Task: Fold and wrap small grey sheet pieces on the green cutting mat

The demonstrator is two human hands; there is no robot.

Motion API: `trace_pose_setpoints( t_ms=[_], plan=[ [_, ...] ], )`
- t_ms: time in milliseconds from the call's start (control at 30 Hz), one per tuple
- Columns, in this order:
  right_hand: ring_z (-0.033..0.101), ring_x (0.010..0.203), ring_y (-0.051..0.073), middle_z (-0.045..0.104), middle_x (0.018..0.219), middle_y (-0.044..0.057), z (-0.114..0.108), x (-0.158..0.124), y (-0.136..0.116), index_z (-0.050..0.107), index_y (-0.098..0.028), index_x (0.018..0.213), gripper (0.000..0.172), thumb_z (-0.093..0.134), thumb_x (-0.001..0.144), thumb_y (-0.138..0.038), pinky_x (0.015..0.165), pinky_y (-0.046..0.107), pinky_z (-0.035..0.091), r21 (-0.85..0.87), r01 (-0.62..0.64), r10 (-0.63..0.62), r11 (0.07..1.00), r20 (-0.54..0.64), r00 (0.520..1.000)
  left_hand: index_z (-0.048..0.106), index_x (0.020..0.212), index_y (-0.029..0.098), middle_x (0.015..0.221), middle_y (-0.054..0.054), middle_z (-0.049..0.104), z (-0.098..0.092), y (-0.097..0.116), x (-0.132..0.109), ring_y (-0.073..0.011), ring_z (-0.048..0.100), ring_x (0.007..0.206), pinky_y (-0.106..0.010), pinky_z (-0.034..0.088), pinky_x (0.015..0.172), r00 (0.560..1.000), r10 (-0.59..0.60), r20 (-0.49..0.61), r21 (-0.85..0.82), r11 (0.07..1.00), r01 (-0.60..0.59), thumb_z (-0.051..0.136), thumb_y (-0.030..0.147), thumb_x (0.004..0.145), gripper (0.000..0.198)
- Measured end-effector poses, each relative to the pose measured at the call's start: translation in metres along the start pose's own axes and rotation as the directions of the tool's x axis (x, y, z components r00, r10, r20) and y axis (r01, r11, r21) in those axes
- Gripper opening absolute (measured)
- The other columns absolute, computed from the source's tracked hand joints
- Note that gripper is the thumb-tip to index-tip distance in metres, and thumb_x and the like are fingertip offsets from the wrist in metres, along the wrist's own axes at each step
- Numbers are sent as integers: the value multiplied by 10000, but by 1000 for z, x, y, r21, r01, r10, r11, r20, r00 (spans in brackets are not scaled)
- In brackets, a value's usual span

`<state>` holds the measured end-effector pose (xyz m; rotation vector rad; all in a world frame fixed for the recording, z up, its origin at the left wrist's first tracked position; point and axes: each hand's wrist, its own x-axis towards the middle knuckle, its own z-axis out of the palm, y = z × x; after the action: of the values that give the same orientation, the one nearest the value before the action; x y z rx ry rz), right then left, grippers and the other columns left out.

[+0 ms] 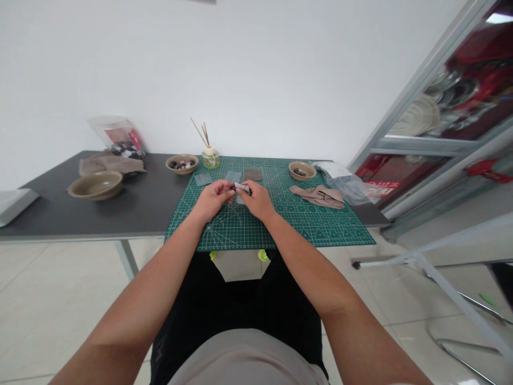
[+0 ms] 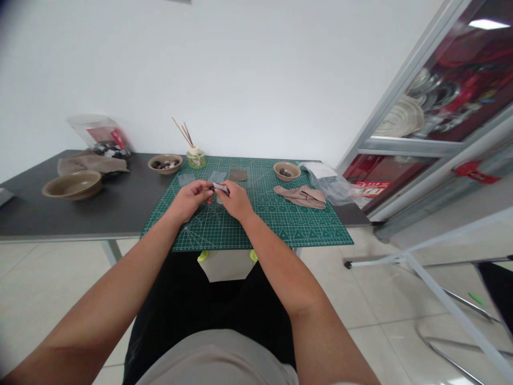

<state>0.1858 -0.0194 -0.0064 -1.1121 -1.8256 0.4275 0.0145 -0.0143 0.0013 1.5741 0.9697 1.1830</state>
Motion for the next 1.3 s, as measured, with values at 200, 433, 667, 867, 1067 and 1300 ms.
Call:
trace_pose_setpoints(
  t_ms=[200,433,667,867,1067,1300],
  plan=[
    [515,676,139,585,689,-15,-3,0,-1,616,-191,706,253,631,886,-369,669,266,343,-43,-40,40,998,-12,999,620,914,169,684,29,597,-1,-3,2,-129,570,593,-300,482,649,1000,-12,-12,40,999,12,716,304,704,268],
    [550,706,148,636,736,-9,-3,1,3,676,-194,801,259,602,892,-425,667,264,368,53,-57,55,997,50,997,597,889,173,651,34,608,-1,-3,2,-129,573,582,-287,480,624,999,-37,21,2,999,37,702,262,678,252],
    [565,747,174,641,789,14,-1,0,3,612,-213,801,265,585,901,-457,702,289,395,17,-28,27,999,11,1000,587,860,169,627,33,602,0,-2,1,-121,562,556,-277,470,596,999,-44,4,-35,998,44,715,257,672,244],
    [546,800,185,602,845,29,2,1,1,522,-225,821,218,509,938,-408,736,299,398,-15,62,-61,998,39,997,570,829,174,610,42,586,0,-2,1,-112,554,544,-267,464,582,999,-37,-10,-45,998,37,721,254,667,236],
    [499,717,168,532,755,-5,1,0,2,439,-233,760,237,556,898,-385,676,285,360,-10,48,-47,999,20,999,563,834,176,618,44,581,1,-4,1,-113,552,548,-270,467,579,999,-44,19,-64,997,46,713,255,667,238],
    [503,761,172,546,810,9,1,-1,0,467,-226,812,203,518,916,-394,713,291,377,3,78,-78,997,38,996,554,818,174,624,41,585,0,-3,1,-112,551,546,-268,463,578,999,-41,16,-92,995,42,730,260,651,258]
  ],
)
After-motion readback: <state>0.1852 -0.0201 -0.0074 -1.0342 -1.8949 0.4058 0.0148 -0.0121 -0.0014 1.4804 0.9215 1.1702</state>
